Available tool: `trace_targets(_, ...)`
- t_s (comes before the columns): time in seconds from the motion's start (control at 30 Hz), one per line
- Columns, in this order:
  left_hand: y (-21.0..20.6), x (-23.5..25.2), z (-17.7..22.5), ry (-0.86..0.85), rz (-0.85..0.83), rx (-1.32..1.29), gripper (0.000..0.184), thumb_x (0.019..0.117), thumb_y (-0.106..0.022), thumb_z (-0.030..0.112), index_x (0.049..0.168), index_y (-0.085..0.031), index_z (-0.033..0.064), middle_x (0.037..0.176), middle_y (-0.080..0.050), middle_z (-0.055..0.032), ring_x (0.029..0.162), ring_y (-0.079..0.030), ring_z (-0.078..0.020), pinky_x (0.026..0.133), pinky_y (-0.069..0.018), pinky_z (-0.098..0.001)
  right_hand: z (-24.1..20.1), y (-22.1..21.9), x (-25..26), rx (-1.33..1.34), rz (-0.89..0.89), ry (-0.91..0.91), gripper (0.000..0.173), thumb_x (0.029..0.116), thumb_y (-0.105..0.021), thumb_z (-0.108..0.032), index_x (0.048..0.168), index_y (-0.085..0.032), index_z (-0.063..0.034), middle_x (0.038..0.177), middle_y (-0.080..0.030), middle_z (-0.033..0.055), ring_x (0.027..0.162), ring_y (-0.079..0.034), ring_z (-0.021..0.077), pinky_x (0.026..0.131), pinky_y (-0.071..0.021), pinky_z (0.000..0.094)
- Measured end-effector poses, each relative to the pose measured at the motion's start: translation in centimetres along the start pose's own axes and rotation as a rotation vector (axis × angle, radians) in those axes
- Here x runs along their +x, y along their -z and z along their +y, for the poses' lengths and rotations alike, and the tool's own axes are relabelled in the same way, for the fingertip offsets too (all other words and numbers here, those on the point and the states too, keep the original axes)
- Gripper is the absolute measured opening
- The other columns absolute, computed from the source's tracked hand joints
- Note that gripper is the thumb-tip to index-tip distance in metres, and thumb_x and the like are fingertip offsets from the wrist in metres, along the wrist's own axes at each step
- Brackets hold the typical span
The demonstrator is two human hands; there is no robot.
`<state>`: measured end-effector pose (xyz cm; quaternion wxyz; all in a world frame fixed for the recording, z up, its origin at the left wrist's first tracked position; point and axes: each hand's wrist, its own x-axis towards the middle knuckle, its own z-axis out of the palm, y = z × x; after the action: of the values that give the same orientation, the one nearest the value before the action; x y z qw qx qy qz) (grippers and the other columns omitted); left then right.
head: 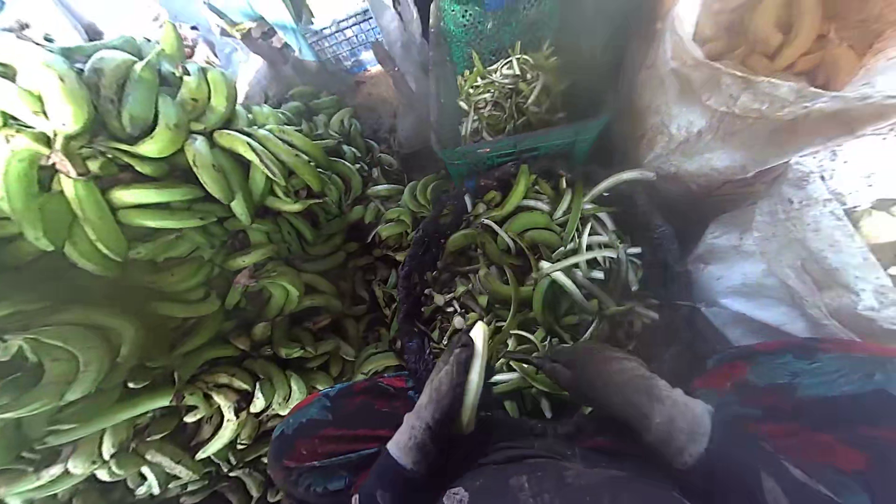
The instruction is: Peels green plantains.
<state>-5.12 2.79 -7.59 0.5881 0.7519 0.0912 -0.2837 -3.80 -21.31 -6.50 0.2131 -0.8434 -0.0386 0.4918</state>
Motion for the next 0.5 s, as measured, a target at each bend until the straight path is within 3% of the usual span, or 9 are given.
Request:
trace_targets(0.07, -0.2, 2.6, 0.8, 0.09, -0.003, 0.211, 0.052, 0.1086, -0.031, 0.037, 0.148, -0.044, 0.0059, 0.126, -0.061, -0.0143, 0.104, -0.064, -0.0179, 0.09, -0.055, -0.0391, -0.4, -0.3, -0.5, -0.037, -0.025, -0.037, 0.051, 0.1079, -0.037, -0.051, 0.134, -0.063, -0.0157, 0.13, -0.066, 0.0191, 0.123, -0.061, 0.0416, 0.097, -0.0463, 0.0679)
trace_targets(0.17, -3.3, 6.2, 8.9, -0.03, -0.122, 0.453, 0.056, 0.1099, -0.031, 0.042, 0.156, -0.035, 0.0106, 0.139, -0.057, -0.0204, 0.121, -0.061, -0.028, 0.103, -0.0491, -0.0498, -0.9, -0.6, -1.0, -0.094, -0.024, -0.049, 0.048, 0.1062, -0.043, -0.05, 0.125, -0.065, -0.0121, 0.122, -0.067, 0.0212, 0.116, -0.064, 0.0438, 0.09, -0.0493, 0.0689)
trace_targets(0.2, -4.7, 7.4, 11.9, -0.135, -0.123, 0.397, 0.054, 0.1098, -0.035, 0.04, 0.155, -0.035, 0.0118, 0.13, -0.061, -0.0196, 0.11, -0.065, -0.0266, 0.094, -0.0533, -0.0475, -0.9, -0.9, -1.2, -0.105, 0.004, -0.002, 0.044, 0.1055, -0.046, -0.046, 0.12, -0.067, -0.011, 0.116, -0.069, 0.0212, 0.11, -0.066, 0.0433, 0.086, -0.0511, 0.0677)
trace_targets(0.27, -7.7, 10.1, 17.6, -0.4, -0.155, 0.015, 0.051, 0.1082, -0.041, 0.035, 0.154, -0.031, 0.0143, 0.112, -0.065, -0.0112, 0.087, -0.067, -0.016, 0.075, -0.0587, -0.0363, 0.3, -1.6, -1.0, -0.12, 0.075, 0.182, 0.038, 0.1061, -0.047, -0.039, 0.116, -0.068, -0.0089, 0.109, -0.07, 0.02, 0.105, -0.068, 0.0414, 0.086, -0.0526, 0.0648)
trace_targets(0.33, -10.4, 12.9, 22.3, -0.579, -0.219, -0.267, 0.055, 0.1081, -0.044, 0.035, 0.157, -0.022, 0.0196, 0.118, -0.062, -0.0096, 0.092, -0.067, -0.0166, 0.078, -0.0606, -0.0389, 0.0, -0.7, -1.2, -0.064, -0.015, 0.1, 0.044, 0.1081, -0.041, -0.041, 0.127, -0.065, -0.0099, 0.123, -0.068, 0.0218, 0.117, -0.063, 0.0439, 0.094, -0.048, 0.0688)
trace_targets(0.37, -11.5, 14.5, 23.4, -0.617, -0.177, -0.254, 0.058, 0.108, -0.046, 0.036, 0.158, -0.022, 0.0195, 0.12, -0.061, -0.0099, 0.093, -0.067, -0.0171, 0.079, -0.0603, -0.0397, -0.1, -0.4, -1.5, -0.026, -0.011, 0.077, 0.044, 0.1077, -0.041, -0.042, 0.127, -0.066, -0.0104, 0.123, -0.068, 0.0217, 0.118, -0.064, 0.0437, 0.094, -0.0478, 0.0691)
trace_targets(0.4, -12.0, 16.4, 23.5, -0.625, -0.106, -0.125, 0.061, 0.1072, -0.046, 0.04, 0.159, -0.023, 0.0176, 0.128, -0.059, -0.0109, 0.101, -0.064, -0.0175, 0.085, -0.0573, -0.04, 0.0, -0.3, -2.0, 0.009, 0.033, 0.072, 0.044, 0.1071, -0.043, -0.044, 0.124, -0.068, -0.0111, 0.119, -0.07, 0.0206, 0.114, -0.065, 0.0423, 0.092, -0.0493, 0.0679)
trace_targets(0.43, -12.1, 18.4, 22.9, -0.597, -0.053, 0.077, 0.064, 0.1067, -0.044, 0.044, 0.159, -0.025, 0.0147, 0.144, -0.053, -0.0135, 0.121, -0.06, -0.0213, 0.1, -0.0529, -0.0445, 0.0, -0.1, -2.6, 0.04, 0.082, 0.066, 0.043, 0.1064, -0.045, -0.044, 0.12, -0.069, -0.0113, 0.114, -0.07, 0.0201, 0.11, -0.067, 0.0417, 0.089, -0.0504, 0.0668)
trace_targets(0.5, -11.6, 22.9, 19.7, -0.468, 0.002, 0.459, 0.068, 0.1056, -0.041, 0.054, 0.158, -0.032, 0.0108, 0.152, -0.047, -0.0194, 0.138, -0.049, -0.0319, 0.113, -0.0414, -0.0556, 0.1, 0.4, -3.3, 0.064, 0.119, 0.014, 0.044, 0.106, -0.045, -0.047, 0.12, -0.068, -0.0126, 0.113, -0.07, 0.0202, 0.108, -0.067, 0.0428, 0.084, -0.0509, 0.0676)
